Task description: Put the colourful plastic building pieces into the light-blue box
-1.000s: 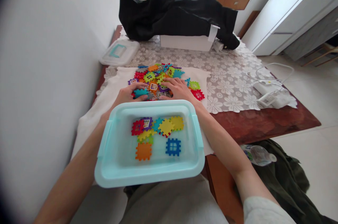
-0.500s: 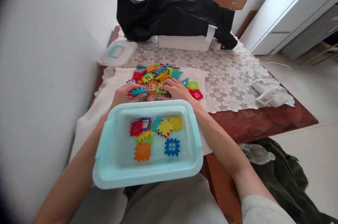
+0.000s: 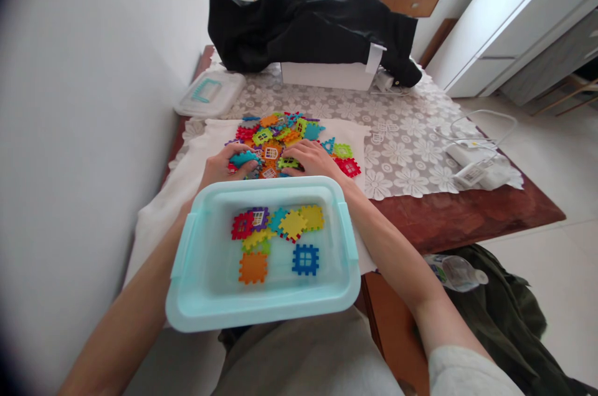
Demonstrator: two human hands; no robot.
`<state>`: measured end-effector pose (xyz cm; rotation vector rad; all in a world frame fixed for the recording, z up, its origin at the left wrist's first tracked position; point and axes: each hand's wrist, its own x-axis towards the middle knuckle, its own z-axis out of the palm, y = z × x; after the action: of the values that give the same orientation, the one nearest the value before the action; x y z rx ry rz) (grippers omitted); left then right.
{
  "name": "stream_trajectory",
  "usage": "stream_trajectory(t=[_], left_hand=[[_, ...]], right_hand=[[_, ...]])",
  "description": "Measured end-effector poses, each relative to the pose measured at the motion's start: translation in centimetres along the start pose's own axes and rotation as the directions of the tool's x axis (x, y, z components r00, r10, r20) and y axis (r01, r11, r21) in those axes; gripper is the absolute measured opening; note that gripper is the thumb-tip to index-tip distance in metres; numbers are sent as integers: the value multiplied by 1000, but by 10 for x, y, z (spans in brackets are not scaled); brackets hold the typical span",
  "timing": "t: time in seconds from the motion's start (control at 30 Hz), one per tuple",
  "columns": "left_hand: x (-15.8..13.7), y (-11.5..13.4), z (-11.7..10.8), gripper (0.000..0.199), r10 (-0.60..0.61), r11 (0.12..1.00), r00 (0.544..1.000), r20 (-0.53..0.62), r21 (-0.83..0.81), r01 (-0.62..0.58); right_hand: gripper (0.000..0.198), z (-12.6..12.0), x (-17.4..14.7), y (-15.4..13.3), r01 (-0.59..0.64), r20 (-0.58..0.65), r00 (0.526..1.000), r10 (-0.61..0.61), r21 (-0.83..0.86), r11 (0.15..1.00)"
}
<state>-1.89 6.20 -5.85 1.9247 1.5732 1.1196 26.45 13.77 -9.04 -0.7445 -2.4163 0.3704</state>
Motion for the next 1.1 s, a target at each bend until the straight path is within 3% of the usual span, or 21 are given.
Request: stream_trajectory(t=[0.2,0.37,0.47,0.87,1.1], left_hand=[[-2,6,-4,35,-23,1000,997,-70,-13,22],[-4,12,-4,35,-33,999,995,-91,-18,31],[-4,12,-4,36,-28,1000,996,-85,-8,27],[0,8,-1,38,32,999,999,-29,-23,-33],[1,4,0,34,48,997,998,-34,-53,-50]], right_hand=[[34,-6,0,-9,-100,-12,995,100,-33,994],[38,-7,-1,-6,-14,72,997,13,8,1000],[36,-5,0,-4,-21,77,997,20,7,1000],[32,-14,-1,-16,-143,-61,989,137,-95,985],[58,-16,-6,-13,-191,-117,979,170,-212,958]])
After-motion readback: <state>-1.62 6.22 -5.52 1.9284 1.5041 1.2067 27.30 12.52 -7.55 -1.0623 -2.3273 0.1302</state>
